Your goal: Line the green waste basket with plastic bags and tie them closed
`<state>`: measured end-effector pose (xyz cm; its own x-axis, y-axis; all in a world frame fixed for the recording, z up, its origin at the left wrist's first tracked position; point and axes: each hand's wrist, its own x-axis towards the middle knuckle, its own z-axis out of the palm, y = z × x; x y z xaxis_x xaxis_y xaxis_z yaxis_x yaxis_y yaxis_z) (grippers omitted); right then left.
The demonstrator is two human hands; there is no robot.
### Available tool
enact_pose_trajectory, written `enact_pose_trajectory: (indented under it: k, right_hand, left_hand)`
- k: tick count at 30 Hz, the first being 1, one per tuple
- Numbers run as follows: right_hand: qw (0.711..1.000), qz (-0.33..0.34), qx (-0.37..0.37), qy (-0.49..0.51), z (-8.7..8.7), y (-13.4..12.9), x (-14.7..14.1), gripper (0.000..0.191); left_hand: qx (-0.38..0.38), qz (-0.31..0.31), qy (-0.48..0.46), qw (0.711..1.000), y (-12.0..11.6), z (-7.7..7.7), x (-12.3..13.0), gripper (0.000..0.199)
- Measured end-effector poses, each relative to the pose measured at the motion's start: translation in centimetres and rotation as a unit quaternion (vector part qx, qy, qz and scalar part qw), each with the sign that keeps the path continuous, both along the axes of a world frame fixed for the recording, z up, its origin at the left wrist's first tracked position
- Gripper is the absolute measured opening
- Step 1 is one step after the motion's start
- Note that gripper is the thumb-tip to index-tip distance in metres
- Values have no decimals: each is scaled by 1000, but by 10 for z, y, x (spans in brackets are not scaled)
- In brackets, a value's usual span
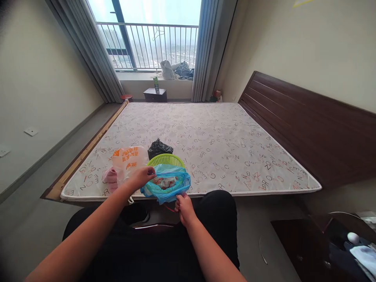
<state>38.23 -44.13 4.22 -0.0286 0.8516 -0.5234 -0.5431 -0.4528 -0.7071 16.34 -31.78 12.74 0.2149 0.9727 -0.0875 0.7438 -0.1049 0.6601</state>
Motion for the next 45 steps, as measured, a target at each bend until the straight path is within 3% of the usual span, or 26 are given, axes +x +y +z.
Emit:
enact_pose_trajectory:
  k: [5, 8, 13, 16, 19, 22, 25, 30, 33, 35, 37, 40, 42, 45]
  right_hand:
    - [999, 1, 42, -10, 16, 13, 14, 40]
    - [997, -8, 72, -19, 26, 20, 25, 44]
    - [991, -53, 119, -34, 62, 36, 44, 47]
    - [983, -89, 159, 3, 96, 54, 55, 44]
    - [974, -110, 193, 51, 130, 76, 66, 42]
    - [964, -128, 222, 70, 160, 95, 73, 40]
    - [950, -133, 279, 34, 183, 110, 72, 40]
    - [929, -5, 340, -146, 210, 128, 54, 37]
    - [900, -43, 374, -221, 222, 134, 41, 27]
    - [850, -36, 404, -335, 229, 134, 31, 22]
    - [779, 10, 443, -444, 234, 131, 20, 26]
    - [703, 96, 500, -496, 235, 121, 1, 44]
    - [687, 176, 517, -480, 232, 115, -11, 51]
    - [697, 246, 507, -444, 224, 107, -22, 45]
  left_hand:
    - [16, 43, 99, 994, 1, 49, -39, 9]
    - [32, 52, 112, 992, 0, 78, -58, 14]
    - [146, 144, 93, 974, 5, 119, -81, 14]
    - [138, 206, -15, 969, 15, 135, -87, 19]
    - [25, 234, -233, 944, 26, 145, -90, 22]
    - [-51, 223, -387, 893, 31, 153, -93, 19]
    - [-26, 190, -476, 858, 29, 160, -90, 26]
    - [-30, 104, -530, 841, 21, 161, -60, 35]
    - [-11, 99, -545, 832, 17, 155, -34, 37]
    - [-12, 107, -533, 839, 13, 150, -18, 41]
    - [-29, 93, -501, 860, 8, 146, -5, 48]
    - [-63, 21, -438, 896, -4, 141, 10, 62]
    - [-69, -24, -410, 909, -13, 137, 16, 69]
    - [-45, -44, -371, 927, -26, 129, 20, 72]
